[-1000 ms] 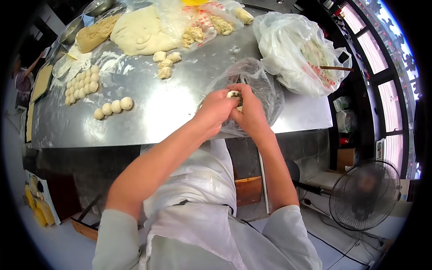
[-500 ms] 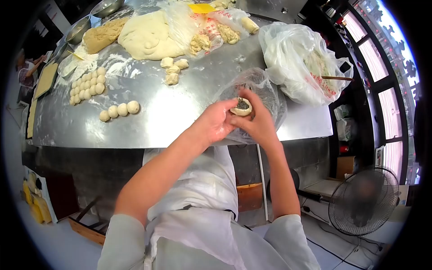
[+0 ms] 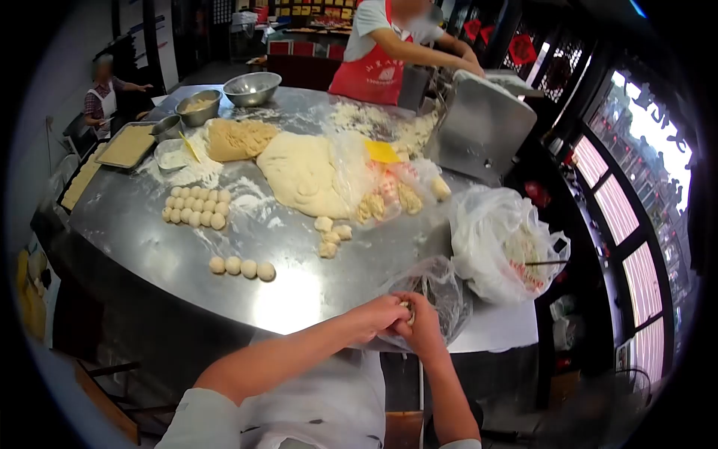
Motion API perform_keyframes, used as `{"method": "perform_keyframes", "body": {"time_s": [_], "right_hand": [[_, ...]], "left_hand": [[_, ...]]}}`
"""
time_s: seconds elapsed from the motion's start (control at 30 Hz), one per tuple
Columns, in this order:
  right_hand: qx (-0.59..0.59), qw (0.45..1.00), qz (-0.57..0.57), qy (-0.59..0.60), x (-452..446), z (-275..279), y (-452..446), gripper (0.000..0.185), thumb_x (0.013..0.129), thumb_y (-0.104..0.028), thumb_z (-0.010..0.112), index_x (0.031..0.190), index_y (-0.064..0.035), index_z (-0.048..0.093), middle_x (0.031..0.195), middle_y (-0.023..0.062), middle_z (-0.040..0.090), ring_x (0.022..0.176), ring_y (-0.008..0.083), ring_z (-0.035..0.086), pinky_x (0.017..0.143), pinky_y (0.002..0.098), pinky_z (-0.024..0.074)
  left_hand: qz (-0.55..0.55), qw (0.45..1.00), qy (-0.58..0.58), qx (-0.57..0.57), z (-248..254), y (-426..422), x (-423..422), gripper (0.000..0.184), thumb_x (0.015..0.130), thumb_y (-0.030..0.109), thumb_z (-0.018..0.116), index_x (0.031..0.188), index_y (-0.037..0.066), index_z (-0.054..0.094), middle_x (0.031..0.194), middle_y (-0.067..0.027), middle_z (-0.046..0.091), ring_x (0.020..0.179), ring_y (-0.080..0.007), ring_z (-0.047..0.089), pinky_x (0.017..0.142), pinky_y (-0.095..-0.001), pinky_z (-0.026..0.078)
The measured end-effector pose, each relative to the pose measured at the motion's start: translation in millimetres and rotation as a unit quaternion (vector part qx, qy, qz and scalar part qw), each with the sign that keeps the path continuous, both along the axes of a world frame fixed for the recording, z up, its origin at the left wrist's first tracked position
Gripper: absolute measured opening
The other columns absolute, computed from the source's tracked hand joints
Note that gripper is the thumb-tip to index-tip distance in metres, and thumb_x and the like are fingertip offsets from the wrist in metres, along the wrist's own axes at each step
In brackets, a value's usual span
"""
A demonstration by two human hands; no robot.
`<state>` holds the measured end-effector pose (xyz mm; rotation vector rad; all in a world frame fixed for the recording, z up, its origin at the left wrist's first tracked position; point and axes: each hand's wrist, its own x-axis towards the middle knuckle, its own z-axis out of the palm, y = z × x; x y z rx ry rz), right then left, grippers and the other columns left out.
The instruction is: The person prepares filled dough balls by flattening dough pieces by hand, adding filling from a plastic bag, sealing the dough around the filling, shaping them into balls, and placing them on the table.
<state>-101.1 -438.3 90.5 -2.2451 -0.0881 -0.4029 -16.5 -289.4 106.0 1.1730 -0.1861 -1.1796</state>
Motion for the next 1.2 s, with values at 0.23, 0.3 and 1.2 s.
{"method": "perform_keyframes", "body": {"time_s": [0.23,0.3,1.2], "right_hand": [[0.016,0.992,0.120,0.038,13,13,36,0.081,0.096,-0.013,0.071,0.162,-0.0025,0.026,0.136,0.0207,0.065,0.121,0.0288,0.064,0.106,0.0375,0.0482],[0.060,0.992,0.102,0.052,15,5,46,0.083,0.092,-0.016,0.076,0.159,-0.0018,0.031,0.141,0.0206,0.061,0.125,0.0297,0.062,0.108,0.0383,0.0469],[0.119,0.993,-0.002,-0.026,69,-34,156,0.024,0.104,-0.017,0.055,0.120,-0.0023,0.067,0.109,0.0110,0.073,0.107,0.0288,0.067,0.115,0.0474,0.0376]], "left_hand": [[0.105,0.958,0.247,-0.104,-9,50,-6,0.031,0.109,0.020,0.053,0.135,0.003,0.056,0.122,-0.0118,0.065,0.113,-0.0248,0.067,0.103,-0.0433,0.054],[0.137,0.946,0.269,-0.120,-23,64,-1,0.030,0.109,0.018,0.051,0.133,0.000,0.056,0.123,-0.0135,0.065,0.115,-0.0251,0.067,0.102,-0.0430,0.055],[0.283,0.935,0.130,-0.171,-50,138,-4,0.037,0.113,0.035,0.044,0.135,0.008,0.056,0.129,-0.0059,0.064,0.116,-0.0173,0.064,0.100,-0.0377,0.053]]}}
